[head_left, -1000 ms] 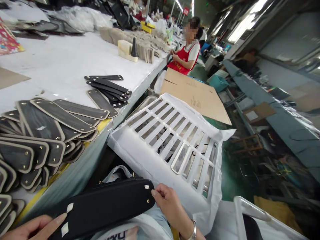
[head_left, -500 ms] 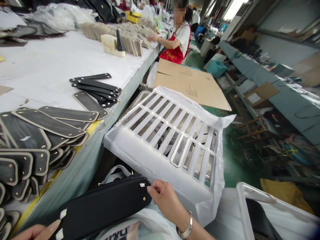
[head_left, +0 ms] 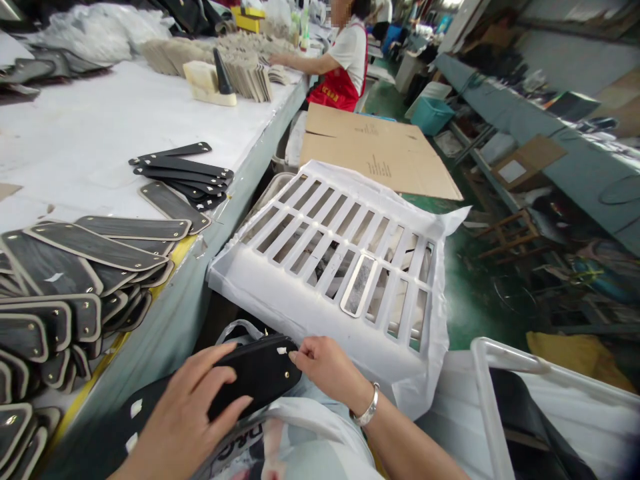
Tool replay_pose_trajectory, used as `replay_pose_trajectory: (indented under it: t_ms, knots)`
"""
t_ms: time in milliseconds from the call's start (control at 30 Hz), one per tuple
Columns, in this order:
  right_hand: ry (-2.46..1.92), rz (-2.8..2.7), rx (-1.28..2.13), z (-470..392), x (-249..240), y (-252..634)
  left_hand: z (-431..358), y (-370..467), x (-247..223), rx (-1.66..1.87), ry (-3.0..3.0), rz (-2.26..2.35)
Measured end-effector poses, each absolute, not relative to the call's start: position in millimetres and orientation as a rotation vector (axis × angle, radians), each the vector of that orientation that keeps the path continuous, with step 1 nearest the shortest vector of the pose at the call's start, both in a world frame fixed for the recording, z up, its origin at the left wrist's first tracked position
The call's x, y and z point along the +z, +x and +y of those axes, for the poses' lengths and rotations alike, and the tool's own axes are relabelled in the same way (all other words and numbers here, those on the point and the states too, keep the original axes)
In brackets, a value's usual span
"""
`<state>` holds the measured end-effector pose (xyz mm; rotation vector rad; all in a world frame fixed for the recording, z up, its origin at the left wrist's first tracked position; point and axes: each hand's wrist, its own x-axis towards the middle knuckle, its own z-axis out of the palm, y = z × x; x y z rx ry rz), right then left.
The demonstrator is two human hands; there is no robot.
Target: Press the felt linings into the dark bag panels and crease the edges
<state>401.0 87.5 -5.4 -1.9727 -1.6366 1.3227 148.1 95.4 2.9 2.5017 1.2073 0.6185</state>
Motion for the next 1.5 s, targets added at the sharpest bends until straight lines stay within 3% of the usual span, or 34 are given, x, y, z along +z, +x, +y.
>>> replay_pose_trajectory:
  t_ms: [200, 1033, 1500]
  knots:
    - [-1.928, -1.715, 1.321, 87.9, -6.7, 406.6, 102.4, 209.7, -26.9, 0.437, 2.566, 0.980]
    - [-1.950, -1.644, 1.312, 90.7, -8.0, 407.1, 108.7, 213.0, -17.4, 0.296, 2.691, 0.963]
    - [-1.931, -1.565, 1.403, 94.3, -18.6, 406.9, 111.9, 206.4, -24.0, 0.425, 2.740, 0.869]
